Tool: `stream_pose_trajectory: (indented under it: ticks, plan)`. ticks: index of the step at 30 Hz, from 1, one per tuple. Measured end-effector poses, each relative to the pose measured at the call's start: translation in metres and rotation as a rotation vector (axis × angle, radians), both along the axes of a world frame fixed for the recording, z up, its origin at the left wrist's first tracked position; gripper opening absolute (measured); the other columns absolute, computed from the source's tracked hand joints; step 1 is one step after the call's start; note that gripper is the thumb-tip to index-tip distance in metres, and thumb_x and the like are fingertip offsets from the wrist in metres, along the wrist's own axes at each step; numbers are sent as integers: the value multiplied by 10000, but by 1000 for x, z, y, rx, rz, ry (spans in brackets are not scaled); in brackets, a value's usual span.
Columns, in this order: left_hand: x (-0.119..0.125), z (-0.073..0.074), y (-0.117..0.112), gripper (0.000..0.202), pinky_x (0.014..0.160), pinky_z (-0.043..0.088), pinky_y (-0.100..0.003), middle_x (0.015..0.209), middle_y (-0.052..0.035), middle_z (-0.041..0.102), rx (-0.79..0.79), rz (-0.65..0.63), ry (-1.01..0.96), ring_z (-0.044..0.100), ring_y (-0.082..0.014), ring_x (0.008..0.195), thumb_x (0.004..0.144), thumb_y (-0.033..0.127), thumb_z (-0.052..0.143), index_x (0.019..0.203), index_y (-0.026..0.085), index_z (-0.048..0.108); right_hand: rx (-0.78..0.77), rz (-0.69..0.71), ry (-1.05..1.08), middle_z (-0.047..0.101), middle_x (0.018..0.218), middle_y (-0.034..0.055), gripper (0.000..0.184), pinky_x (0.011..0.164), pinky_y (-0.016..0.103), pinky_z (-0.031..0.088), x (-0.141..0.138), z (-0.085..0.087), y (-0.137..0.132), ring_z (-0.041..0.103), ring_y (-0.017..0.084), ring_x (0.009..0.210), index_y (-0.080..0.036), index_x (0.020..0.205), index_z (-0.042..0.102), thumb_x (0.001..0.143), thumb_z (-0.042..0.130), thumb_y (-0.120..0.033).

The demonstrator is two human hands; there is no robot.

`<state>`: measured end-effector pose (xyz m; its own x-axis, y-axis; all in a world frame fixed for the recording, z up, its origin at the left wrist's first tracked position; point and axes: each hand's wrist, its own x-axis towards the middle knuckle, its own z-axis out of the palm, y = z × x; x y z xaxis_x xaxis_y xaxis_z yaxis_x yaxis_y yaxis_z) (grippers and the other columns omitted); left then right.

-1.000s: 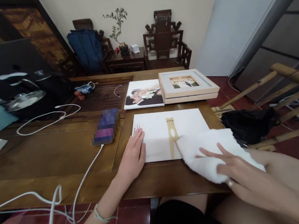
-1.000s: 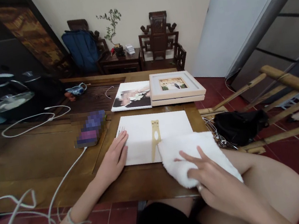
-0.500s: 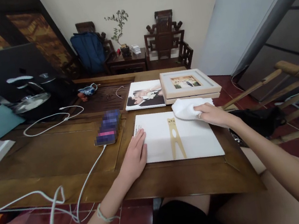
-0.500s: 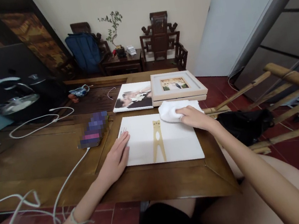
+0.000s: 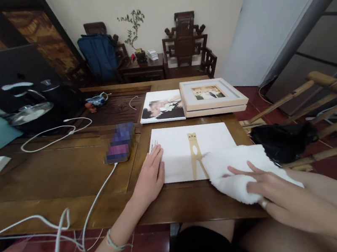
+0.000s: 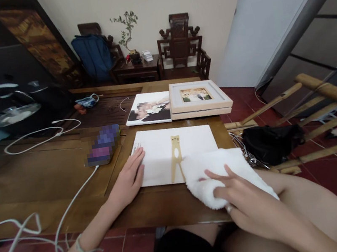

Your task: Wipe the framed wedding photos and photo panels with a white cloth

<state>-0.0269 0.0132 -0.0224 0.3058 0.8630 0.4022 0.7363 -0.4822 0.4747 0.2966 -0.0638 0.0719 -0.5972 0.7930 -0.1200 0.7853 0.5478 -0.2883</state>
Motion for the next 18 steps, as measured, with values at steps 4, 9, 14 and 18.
stream_pose_trajectory:
  ticks: [4, 9, 14, 18]
  plan:
    - [-1, -1, 0, 437, 1124, 279, -510, 1448, -160, 406, -4, -3, 3, 328, -254, 1372, 938, 205, 364, 1368, 138, 402, -9, -103, 12, 680, 901, 60, 368, 973, 458, 428, -3, 3, 40, 596, 270, 1063, -260, 931, 613, 705, 389, -76]
    - [0, 1, -1, 429, 1124, 279, -508, 1445, -151, 414, -3, -6, 2, 330, -247, 1372, 943, 204, 359, 1368, 154, 399, 55, -195, -1, 661, 996, 122, 317, 976, 601, 344, -49, -9, 112, 530, 318, 1145, -161, 987, 562, 768, 350, -74]
    - [0, 2, -1, 420, 1118, 286, -513, 1442, -156, 417, -8, -5, 4, 333, -248, 1370, 947, 208, 354, 1361, 151, 404, 189, -66, -68, 322, 1466, 223, 390, 1031, 698, 163, -97, -28, 111, 112, 415, 1388, -86, 1096, 580, 757, 398, -22]
    - [-1, 1, -1, 427, 1117, 283, -517, 1447, -151, 412, 4, -12, 4, 329, -252, 1372, 945, 208, 357, 1368, 160, 397, 206, 54, -86, 255, 1510, 175, 333, 1068, 675, 85, -104, -35, 62, 44, 408, 1395, -128, 1007, 668, 783, 437, -44]
